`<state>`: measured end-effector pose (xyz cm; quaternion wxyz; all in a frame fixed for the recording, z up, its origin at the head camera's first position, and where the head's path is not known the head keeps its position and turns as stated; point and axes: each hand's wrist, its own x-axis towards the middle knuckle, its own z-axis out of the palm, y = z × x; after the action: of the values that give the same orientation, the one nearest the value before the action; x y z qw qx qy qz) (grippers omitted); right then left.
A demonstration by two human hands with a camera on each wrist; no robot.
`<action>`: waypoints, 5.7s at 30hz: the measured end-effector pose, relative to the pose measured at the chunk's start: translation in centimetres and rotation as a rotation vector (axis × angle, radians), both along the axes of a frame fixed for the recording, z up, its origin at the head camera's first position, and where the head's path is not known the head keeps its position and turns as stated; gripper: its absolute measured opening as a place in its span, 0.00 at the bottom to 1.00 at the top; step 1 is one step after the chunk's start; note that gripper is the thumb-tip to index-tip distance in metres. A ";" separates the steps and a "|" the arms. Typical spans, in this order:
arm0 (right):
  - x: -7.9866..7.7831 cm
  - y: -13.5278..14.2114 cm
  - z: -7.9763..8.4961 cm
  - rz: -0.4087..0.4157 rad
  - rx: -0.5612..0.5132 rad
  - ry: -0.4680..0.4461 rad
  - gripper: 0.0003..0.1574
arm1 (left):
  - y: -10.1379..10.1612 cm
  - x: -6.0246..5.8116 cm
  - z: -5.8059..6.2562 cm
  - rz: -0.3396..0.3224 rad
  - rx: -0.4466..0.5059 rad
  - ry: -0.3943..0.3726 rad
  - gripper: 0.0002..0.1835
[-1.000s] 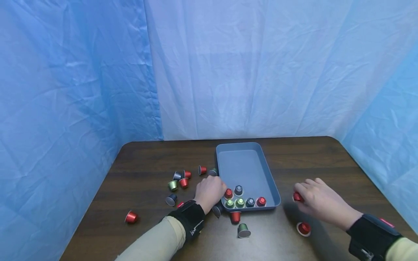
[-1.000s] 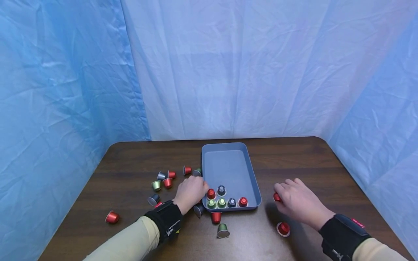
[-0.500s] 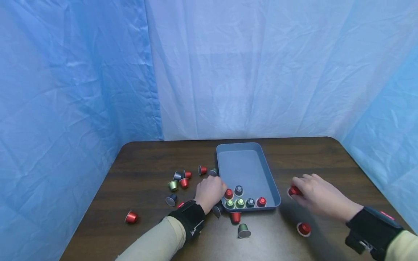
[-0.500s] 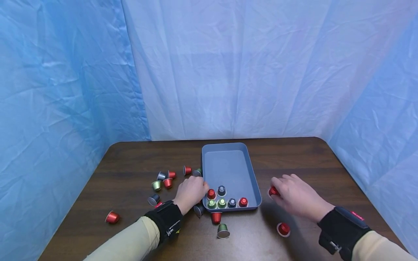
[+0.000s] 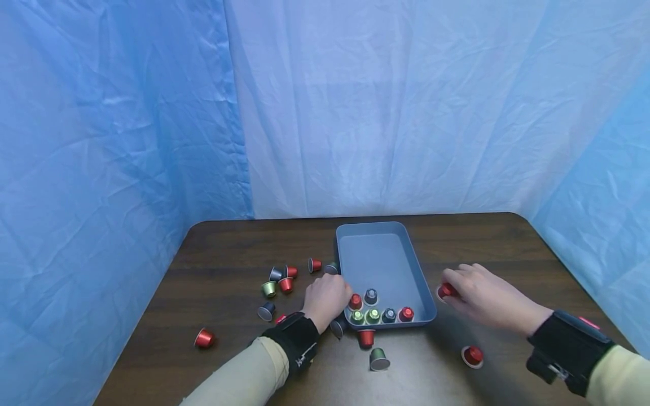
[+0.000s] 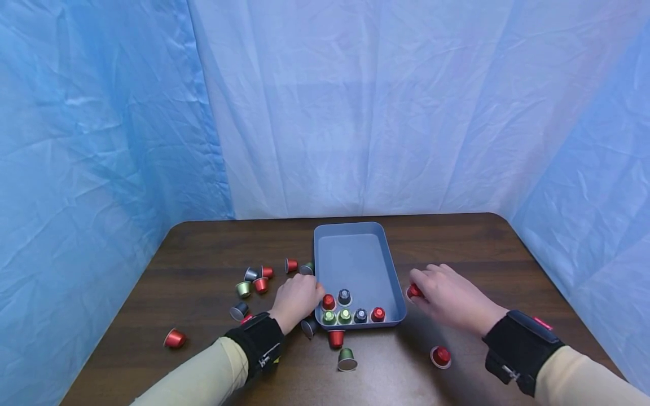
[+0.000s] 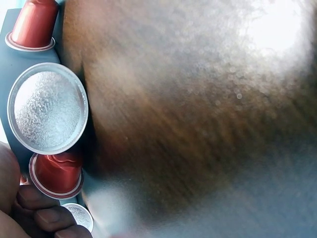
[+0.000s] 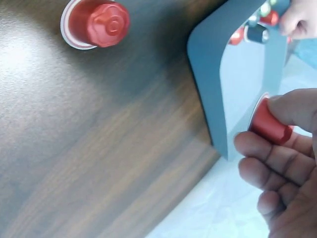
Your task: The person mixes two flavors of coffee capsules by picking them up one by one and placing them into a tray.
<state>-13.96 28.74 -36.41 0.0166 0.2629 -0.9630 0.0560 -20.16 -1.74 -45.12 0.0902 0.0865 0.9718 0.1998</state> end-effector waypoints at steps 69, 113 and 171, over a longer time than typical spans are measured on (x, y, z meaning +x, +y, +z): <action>-4.7 -8.7 -5.3 0.174 0.039 -0.230 0.11 | 0.0 0.1 -0.3 0.004 -0.017 0.030 0.19; -0.4 -1.7 -2.1 -0.008 -0.033 -0.130 0.22 | 0.0 0.1 -0.3 0.009 -0.018 0.019 0.18; 4.0 3.2 -7.0 -0.001 -0.115 -0.492 0.16 | 0.0 0.0 -0.4 0.008 0.013 -0.003 0.18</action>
<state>-9.96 31.90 -43.43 -0.2033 0.2396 -0.9335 0.1728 -20.17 -1.78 -45.56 0.0905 0.0828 0.9707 0.2067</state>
